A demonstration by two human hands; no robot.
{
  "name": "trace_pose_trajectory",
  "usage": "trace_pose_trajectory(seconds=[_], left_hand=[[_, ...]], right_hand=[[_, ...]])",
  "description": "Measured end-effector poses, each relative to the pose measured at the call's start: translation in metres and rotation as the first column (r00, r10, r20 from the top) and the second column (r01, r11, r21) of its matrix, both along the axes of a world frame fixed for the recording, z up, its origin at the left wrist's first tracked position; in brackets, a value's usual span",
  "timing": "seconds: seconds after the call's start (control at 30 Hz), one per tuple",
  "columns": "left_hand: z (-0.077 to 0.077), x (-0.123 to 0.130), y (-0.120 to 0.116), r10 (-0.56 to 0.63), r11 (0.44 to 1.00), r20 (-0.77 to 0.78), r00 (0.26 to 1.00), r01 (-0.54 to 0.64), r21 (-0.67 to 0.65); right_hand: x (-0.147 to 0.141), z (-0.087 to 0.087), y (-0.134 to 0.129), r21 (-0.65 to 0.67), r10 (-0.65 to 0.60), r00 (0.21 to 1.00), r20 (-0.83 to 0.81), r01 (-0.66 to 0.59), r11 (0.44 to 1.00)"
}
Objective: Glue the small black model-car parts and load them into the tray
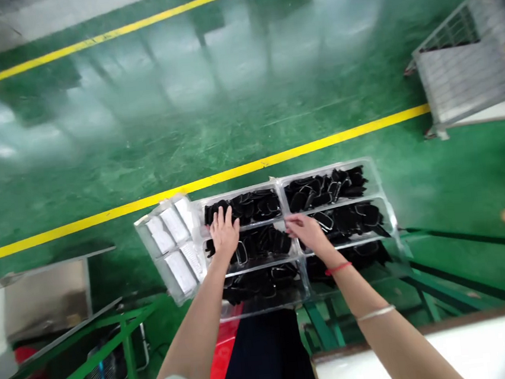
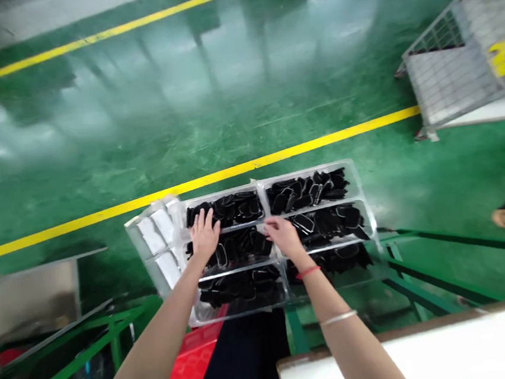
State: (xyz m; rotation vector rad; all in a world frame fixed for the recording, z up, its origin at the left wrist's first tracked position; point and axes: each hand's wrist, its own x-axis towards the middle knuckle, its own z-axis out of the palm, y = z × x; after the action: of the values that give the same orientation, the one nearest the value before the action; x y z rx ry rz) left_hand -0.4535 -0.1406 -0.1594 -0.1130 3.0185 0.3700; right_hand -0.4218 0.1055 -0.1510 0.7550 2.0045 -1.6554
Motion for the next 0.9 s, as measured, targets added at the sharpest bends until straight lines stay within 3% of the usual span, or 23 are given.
trace_pose_trajectory(seconds=[0.1,0.2,0.37,0.47,0.53,0.73,0.9], left_hand=[[-0.004,-0.007,0.004,0.021,1.0,0.002,1.0,-0.021,-0.007],[0.008,0.005,0.007,0.022,1.0,-0.036,0.999,-0.023,-0.011],[0.024,0.074,0.004,-0.13,0.991,-0.069,0.989,0.129,-0.018],[0.014,0.115,-0.002,-0.163,0.987,-0.047,0.986,0.163,-0.009],[0.005,0.13,-0.005,-0.163,0.987,-0.048,0.985,0.164,0.001],[0.001,0.124,-0.009,-0.168,0.986,-0.005,0.986,0.168,0.012],[0.008,0.12,-0.002,-0.118,0.992,0.043,0.992,0.119,-0.034]], right_hand=[[0.028,0.005,0.075,0.26,-0.05,0.998,0.049,0.035,0.965],[0.048,0.005,0.114,0.443,-0.009,0.997,0.077,-0.026,0.896],[0.06,-0.009,0.096,0.522,0.216,0.975,0.059,-0.214,0.825],[0.062,-0.013,0.081,0.567,0.301,0.951,0.067,-0.284,0.773],[0.064,-0.013,0.08,0.597,0.342,0.936,0.081,-0.32,0.736],[0.066,-0.001,0.089,0.692,0.444,0.893,0.079,-0.37,0.62],[0.059,0.008,0.089,0.708,0.5,0.866,-0.001,-0.352,0.612]])
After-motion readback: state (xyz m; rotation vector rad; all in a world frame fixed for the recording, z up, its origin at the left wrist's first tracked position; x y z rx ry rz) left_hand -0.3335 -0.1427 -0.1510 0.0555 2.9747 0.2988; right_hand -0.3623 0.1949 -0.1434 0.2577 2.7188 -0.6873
